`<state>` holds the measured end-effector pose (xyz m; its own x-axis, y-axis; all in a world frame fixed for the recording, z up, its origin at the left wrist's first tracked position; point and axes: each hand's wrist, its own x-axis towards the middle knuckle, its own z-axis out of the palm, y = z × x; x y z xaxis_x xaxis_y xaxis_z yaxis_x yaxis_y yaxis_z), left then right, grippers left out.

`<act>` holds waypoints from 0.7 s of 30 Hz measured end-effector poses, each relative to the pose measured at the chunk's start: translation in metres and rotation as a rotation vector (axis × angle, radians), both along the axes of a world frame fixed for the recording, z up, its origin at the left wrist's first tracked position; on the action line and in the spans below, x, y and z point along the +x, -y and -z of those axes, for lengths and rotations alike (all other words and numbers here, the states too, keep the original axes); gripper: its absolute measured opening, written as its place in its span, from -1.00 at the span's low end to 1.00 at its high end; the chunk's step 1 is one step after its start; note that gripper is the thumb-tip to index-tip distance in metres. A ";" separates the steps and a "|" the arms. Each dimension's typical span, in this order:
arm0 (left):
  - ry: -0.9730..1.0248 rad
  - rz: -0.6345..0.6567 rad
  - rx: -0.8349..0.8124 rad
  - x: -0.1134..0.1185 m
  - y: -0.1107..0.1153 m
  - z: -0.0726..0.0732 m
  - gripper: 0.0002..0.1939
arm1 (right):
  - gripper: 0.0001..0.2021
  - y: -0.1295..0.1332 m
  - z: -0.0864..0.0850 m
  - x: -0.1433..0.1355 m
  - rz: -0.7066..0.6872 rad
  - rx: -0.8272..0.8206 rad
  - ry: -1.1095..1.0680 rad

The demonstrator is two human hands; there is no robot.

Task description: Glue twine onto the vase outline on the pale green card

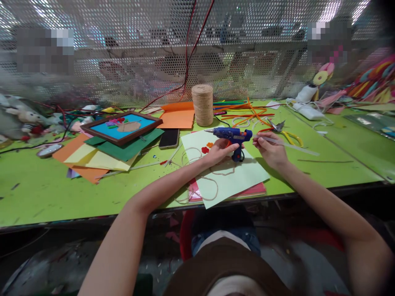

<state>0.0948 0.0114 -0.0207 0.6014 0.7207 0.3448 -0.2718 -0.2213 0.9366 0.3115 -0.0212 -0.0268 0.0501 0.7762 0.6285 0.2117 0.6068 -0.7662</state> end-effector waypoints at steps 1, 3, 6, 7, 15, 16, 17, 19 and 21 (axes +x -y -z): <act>0.011 0.001 -0.003 0.000 0.000 0.001 -0.41 | -0.80 0.001 -0.001 -0.001 -0.012 -0.061 -0.064; 0.032 -0.016 -0.005 0.001 -0.001 0.003 -0.40 | -0.78 0.004 -0.005 -0.004 -0.029 -0.173 -0.182; 0.042 -0.041 0.014 0.002 -0.005 0.008 -0.39 | -0.72 0.007 -0.010 -0.008 -0.032 -0.250 -0.267; 0.041 -0.049 0.025 0.003 -0.007 0.009 -0.40 | -0.71 0.007 -0.010 -0.009 -0.029 -0.257 -0.270; 0.021 -0.056 0.079 0.003 -0.010 0.013 -0.39 | -0.62 0.007 -0.011 -0.013 0.049 -0.261 -0.212; 0.021 -0.056 0.081 0.003 -0.010 0.013 -0.38 | -0.61 0.008 -0.011 -0.013 0.062 -0.267 -0.199; 0.021 -0.058 0.084 0.003 -0.010 0.013 -0.37 | -0.61 0.008 -0.011 -0.012 0.075 -0.271 -0.185; 0.019 -0.063 0.091 0.003 -0.009 0.013 -0.37 | -0.59 0.009 -0.012 -0.012 0.098 -0.269 -0.157; 0.009 -0.063 0.100 0.003 -0.008 0.012 -0.38 | -0.58 0.010 -0.011 -0.012 0.115 -0.261 -0.127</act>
